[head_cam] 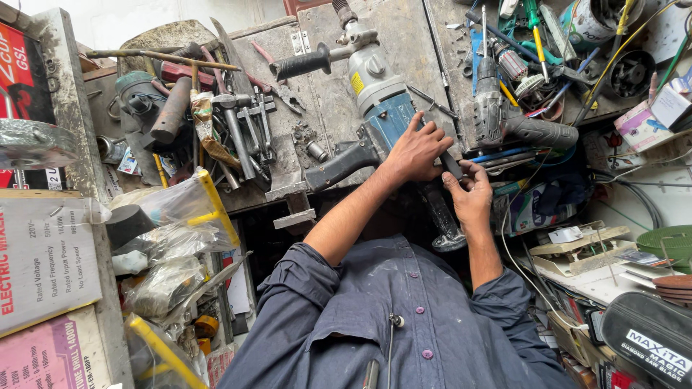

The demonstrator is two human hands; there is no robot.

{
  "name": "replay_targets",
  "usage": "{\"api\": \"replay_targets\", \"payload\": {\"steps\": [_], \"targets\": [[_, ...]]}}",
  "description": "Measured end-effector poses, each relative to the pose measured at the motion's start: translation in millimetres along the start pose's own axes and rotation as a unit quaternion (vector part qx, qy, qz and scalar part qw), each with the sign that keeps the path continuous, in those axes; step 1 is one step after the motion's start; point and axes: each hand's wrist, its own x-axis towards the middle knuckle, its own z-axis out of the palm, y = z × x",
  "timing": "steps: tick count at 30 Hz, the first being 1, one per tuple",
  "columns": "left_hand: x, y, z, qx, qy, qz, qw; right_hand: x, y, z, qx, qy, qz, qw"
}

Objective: The person works at a cluttered workbench repairing a blue electric drill. They use a screwdriver to loosen fasteners on the drill body, detach a metal housing and gear components, handle small parts, and press the housing pieces together by hand.

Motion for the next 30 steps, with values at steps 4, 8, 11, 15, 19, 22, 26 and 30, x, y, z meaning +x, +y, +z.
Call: {"api": "replay_targets", "payload": {"steps": [4, 8, 11, 15, 19, 22, 26, 30], "targets": [[0, 1, 0, 0.012, -0.015, -0.002, 1.0, 3, -7, 2, 0.066, 0.035, 0.219, 0.973], [0, 1, -1, 0.008, -0.012, -0.005, 1.0, -5, -6, 10, 0.0, 0.02, 0.069, 0.997], [1, 1, 1, 0.01, -0.007, -0.002, 1.0, -7, -2, 7, 0.017, 0.011, 0.136, 0.991], [1, 1, 2, 0.018, -0.016, -0.011, 1.0, 0, 5, 2, 0.124, 0.019, 0.253, 0.959], [0, -1, 2, 0.01, -0.008, -0.004, 1.0, 3, 13, 7, 0.021, 0.026, 0.051, 0.998], [0, 0, 2, 0.006, 0.003, -0.002, 1.0, 0, 13, 7, -0.027, 0.009, -0.023, 0.999], [1, 1, 1, 0.02, -0.008, -0.006, 1.0, 2, 9, 2, 0.086, 0.018, 0.16, 0.983], [1, 1, 0, 0.019, -0.002, -0.002, 1.0, 5, 7, 6, 0.043, 0.034, 0.152, 0.987]]}}
